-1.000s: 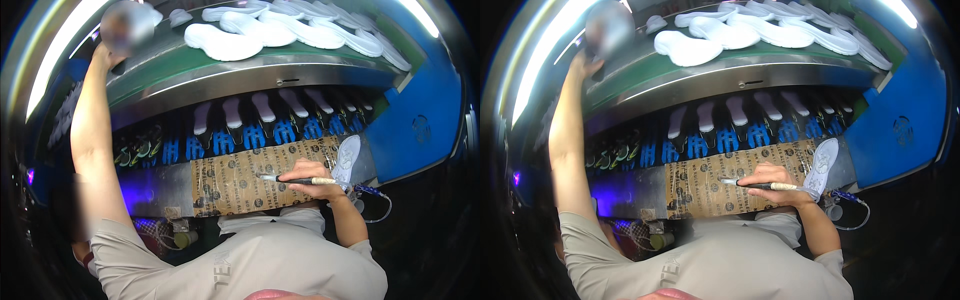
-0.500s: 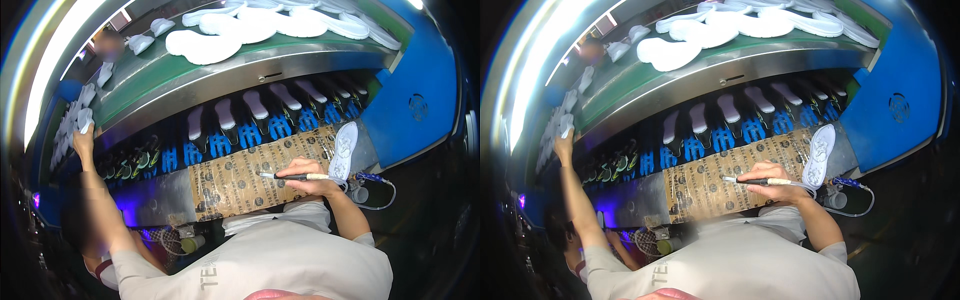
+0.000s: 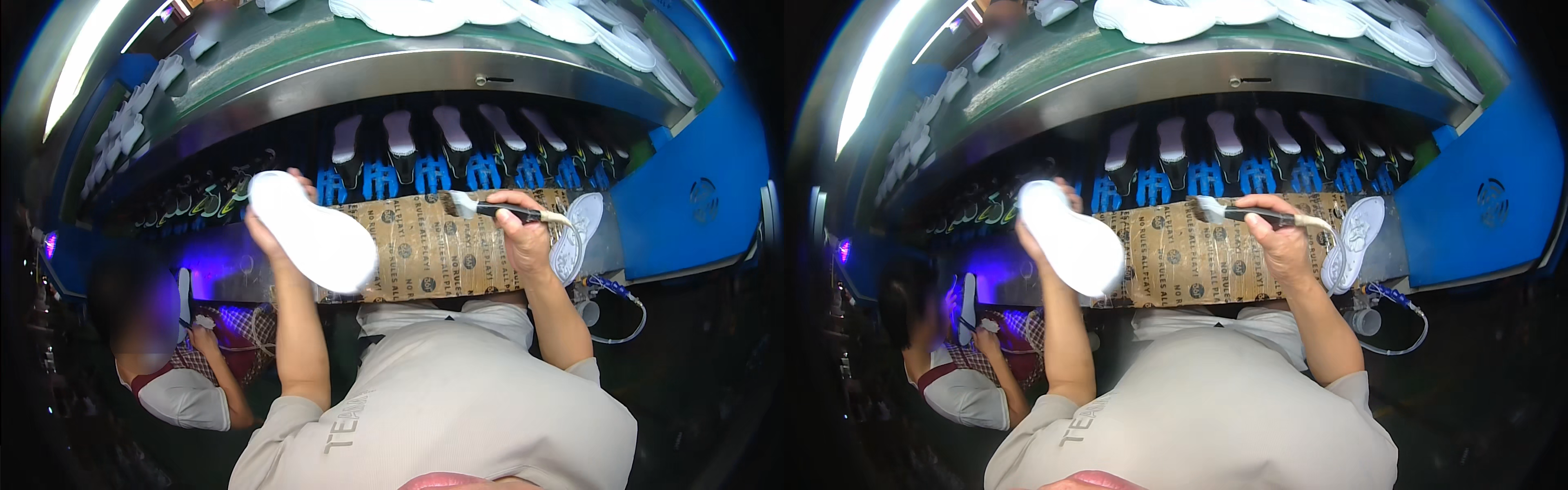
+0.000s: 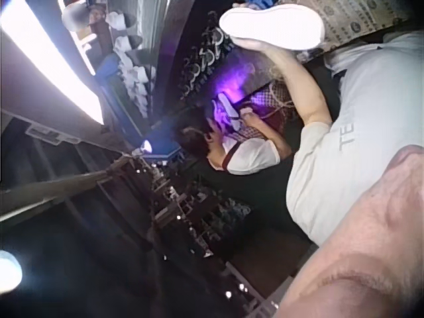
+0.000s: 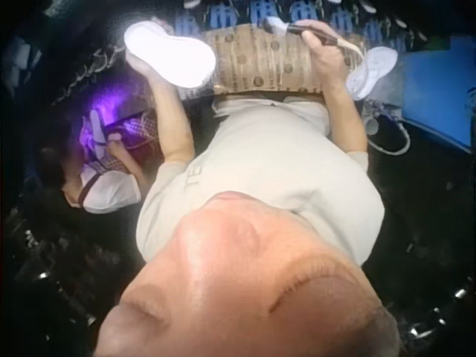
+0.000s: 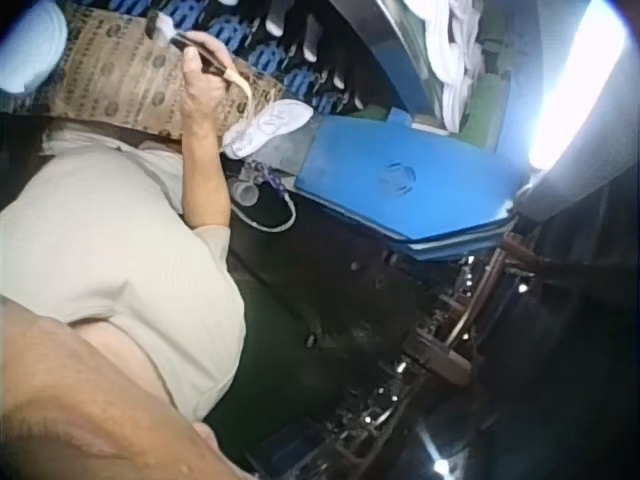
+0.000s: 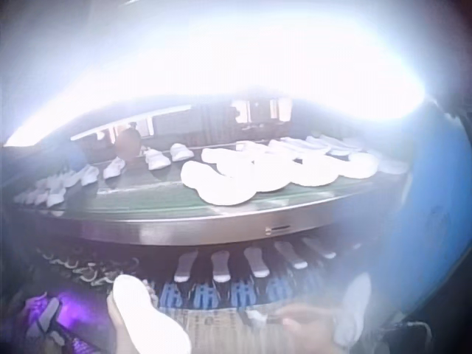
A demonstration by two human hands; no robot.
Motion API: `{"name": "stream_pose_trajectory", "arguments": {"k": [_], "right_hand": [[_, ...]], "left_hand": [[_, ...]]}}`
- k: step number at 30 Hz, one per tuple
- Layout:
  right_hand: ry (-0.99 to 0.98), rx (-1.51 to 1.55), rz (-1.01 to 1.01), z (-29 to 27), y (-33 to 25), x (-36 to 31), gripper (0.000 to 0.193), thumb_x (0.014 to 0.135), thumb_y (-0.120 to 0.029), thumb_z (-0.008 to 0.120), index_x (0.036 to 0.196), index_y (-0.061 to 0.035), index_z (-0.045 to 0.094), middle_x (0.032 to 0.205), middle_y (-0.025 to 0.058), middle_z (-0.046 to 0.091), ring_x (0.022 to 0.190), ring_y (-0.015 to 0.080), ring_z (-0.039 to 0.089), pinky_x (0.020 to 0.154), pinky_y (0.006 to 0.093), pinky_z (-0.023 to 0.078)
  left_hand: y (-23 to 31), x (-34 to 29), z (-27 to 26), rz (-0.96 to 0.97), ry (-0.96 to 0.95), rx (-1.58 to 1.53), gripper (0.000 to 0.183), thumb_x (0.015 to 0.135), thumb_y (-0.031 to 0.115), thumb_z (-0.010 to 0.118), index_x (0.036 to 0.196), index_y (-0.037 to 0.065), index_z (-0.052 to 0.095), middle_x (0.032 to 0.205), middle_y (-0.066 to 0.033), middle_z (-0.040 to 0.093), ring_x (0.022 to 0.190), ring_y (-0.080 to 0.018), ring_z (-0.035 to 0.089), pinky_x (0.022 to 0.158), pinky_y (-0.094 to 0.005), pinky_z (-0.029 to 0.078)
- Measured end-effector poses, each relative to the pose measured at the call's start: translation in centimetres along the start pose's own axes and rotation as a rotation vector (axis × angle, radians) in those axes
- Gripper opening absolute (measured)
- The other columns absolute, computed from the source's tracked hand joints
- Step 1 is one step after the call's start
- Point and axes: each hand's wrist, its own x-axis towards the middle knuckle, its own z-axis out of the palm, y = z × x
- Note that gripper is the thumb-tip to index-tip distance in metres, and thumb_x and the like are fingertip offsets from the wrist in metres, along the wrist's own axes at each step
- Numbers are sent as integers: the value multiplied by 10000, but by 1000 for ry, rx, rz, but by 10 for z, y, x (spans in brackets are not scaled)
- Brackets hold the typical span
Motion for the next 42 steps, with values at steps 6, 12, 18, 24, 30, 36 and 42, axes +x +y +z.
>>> {"name": "stream_pose_trajectory", "arguments": {"k": [6,12,18,24,30,36,42], "right_hand": [[-271,-428,-67,50,9,-6,235,845,-78,734,1070,-29,783,933,74,759,776,128,653,837,277,498],[-292,-975,-663,75,45,9,237,823,-142,797,1055,-102,782,852,39,730,883,202,667,959,394,442],[-507,-533,-364,70,52,10,261,840,-125,792,1101,-115,808,865,25,733,859,197,623,921,366,450],[-691,-757,-541,79,38,9,212,843,-134,804,1054,-128,819,910,35,753,933,212,625,966,397,424],[-615,-787,-505,87,18,13,263,817,-201,859,1070,-144,822,883,16,750,959,205,624,942,404,430],[-552,-805,-442,90,4,11,251,815,-178,853,1063,-186,820,816,-16,716,887,199,612,909,385,429],[-738,-446,-262,85,-18,8,230,851,-207,844,1079,-182,822,774,-3,662,849,186,582,865,368,425]], "left_hand": [[-122,-79,-19,-482,220,277,957,1016,752,37,1425,47,540,1161,-237,665,1019,-358,679,849,-494,597],[-140,-68,-22,-405,174,115,851,1057,706,99,1513,86,462,1315,-181,638,1146,-313,676,982,-490,574],[-137,-59,-24,-251,213,313,690,1099,595,176,1514,124,462,1451,-128,557,1336,-278,575,1111,-457,517],[-133,-46,-29,-186,129,198,618,1104,544,277,1479,103,491,1380,-126,620,1244,-277,628,1072,-426,537],[-123,-27,1,-263,122,144,714,1050,690,247,1403,127,509,1068,-145,611,935,-272,613,841,-424,568],[-106,-8,16,-223,21,124,737,1021,735,275,1414,142,470,1010,-136,580,898,-265,577,880,-453,523],[-77,14,27,-240,-164,119,808,997,773,274,1400,115,514,1031,-148,593,916,-287,583,917,-495,510]]}}
